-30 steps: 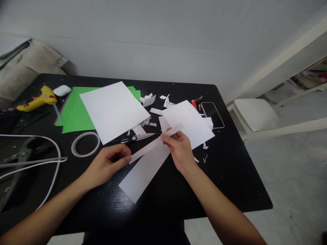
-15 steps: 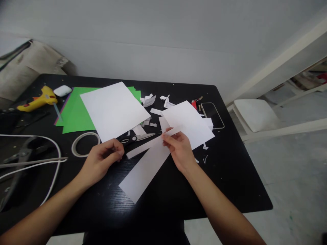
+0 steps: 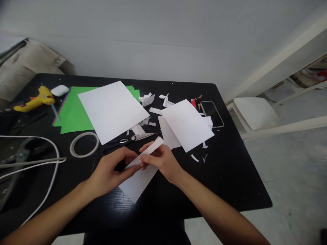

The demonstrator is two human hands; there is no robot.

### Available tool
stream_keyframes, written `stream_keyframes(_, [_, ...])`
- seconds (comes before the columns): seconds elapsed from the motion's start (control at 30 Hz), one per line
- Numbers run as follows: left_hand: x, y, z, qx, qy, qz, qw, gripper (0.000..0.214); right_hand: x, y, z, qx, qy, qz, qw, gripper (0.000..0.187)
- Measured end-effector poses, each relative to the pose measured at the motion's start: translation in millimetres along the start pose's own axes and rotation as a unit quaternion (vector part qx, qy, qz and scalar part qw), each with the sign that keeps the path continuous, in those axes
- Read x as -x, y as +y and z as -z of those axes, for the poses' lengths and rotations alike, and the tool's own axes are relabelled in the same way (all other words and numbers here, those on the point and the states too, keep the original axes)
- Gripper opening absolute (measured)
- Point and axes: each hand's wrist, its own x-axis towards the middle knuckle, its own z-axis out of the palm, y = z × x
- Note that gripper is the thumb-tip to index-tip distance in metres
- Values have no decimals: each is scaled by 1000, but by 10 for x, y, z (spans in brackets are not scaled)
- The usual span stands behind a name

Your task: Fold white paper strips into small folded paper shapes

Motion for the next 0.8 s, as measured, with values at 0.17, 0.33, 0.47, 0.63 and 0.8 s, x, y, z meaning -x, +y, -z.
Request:
stream_keyframes(0.17, [3,-6,9,-19,9,-18,1000,14,3,-29,9,-45,-25,-9,999,25])
stream_keyframes(0.33, [9,-4,10,3,20,17,1000,14,-1,-32,15,-10,-7,7,1000,28])
stream_keyframes(0.47, [10,-6,14,5,35,30,999,15,-4,-16,-7,32,27,31,999,26])
stream_keyframes(0.63, [-3,-17,1,13,73,22,997,18,-5,8,-16,63,47,59,995,23])
stream_keyframes(0.8, [1,-16,-20,36,82,83,993,12,12,5,-18,99,67,77,990,15])
